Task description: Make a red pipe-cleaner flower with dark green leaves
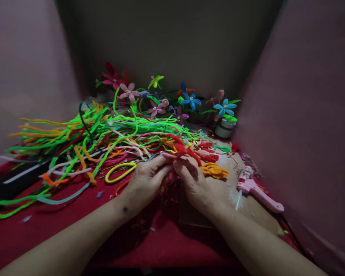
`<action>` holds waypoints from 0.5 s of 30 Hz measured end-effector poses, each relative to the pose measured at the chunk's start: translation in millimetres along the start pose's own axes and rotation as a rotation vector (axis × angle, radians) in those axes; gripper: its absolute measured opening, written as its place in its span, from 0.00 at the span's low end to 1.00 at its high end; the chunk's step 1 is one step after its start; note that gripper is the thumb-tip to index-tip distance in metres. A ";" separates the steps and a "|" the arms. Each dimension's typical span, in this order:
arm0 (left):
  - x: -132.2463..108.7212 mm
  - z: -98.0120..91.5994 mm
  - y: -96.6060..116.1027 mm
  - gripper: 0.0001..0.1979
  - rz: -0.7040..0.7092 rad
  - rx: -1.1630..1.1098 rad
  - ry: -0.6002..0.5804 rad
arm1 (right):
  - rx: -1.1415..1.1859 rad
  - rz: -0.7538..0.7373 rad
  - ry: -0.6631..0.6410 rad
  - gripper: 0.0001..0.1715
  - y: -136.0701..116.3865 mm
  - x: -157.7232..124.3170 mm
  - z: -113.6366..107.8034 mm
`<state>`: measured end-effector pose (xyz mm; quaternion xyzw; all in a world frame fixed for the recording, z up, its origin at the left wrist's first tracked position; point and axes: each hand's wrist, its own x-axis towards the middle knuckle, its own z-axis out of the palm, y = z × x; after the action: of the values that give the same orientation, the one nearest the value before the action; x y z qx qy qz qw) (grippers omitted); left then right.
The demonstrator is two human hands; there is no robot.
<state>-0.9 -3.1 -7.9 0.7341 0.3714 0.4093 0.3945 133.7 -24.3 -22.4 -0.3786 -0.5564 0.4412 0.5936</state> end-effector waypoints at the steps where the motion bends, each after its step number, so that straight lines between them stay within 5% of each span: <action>1: 1.2 -1.2 3.3 0.07 -0.091 -0.090 -0.026 | -0.028 -0.008 -0.012 0.11 1.1 -0.2 -1.5; 7: 5.5 -7.6 10.0 0.06 -0.431 -0.592 -0.207 | 0.170 0.071 -0.052 0.11 8.4 2.0 -3.3; 15: 7.6 -14.5 1.1 0.04 -0.502 -0.863 -0.433 | 0.393 0.180 -0.042 0.07 5.3 2.8 0.7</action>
<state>-10.7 7.0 0.5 0.4617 0.2437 0.2573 0.8132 132.4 -19.9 -26.4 -0.2946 -0.4357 0.6002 0.6026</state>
